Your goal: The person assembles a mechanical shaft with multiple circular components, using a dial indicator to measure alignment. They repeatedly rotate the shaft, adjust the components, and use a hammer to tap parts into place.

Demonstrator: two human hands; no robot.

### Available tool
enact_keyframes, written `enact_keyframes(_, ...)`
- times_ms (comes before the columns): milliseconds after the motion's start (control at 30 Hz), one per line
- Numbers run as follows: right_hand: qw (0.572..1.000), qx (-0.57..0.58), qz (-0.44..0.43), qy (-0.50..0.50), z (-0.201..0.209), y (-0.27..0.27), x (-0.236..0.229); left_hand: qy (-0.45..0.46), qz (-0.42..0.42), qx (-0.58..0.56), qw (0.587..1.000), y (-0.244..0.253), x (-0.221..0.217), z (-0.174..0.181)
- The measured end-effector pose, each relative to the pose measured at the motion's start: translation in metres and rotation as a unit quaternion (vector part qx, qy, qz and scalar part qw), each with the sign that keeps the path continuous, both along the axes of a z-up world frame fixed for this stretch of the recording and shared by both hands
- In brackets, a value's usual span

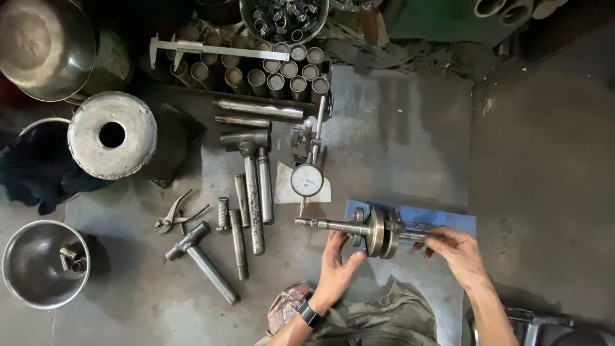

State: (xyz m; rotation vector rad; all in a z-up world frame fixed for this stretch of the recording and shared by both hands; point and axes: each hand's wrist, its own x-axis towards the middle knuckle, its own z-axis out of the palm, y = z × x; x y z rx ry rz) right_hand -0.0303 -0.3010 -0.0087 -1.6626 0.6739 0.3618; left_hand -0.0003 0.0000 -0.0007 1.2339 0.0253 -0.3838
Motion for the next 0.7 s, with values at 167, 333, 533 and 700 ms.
enact_keyframes(167,1.000,0.017,-0.007,0.005,0.008,0.004,0.004,0.002,-0.007,0.009,1.000,0.002,0.002,0.006)
enact_keyframes(333,0.999,0.037,-0.010,0.004,0.014,0.009,0.006,0.004,-0.004,0.006,1.000,0.001,0.001,0.003)
enact_keyframes(533,0.996,0.076,-0.038,-0.003,0.010,0.008,0.005,0.003,0.007,-0.009,1.000,-0.001,-0.001,-0.004)
enact_keyframes(700,0.999,-0.022,0.006,0.029,-0.003,0.001,-0.001,0.002,0.000,0.005,1.000,0.000,0.000,-0.001)
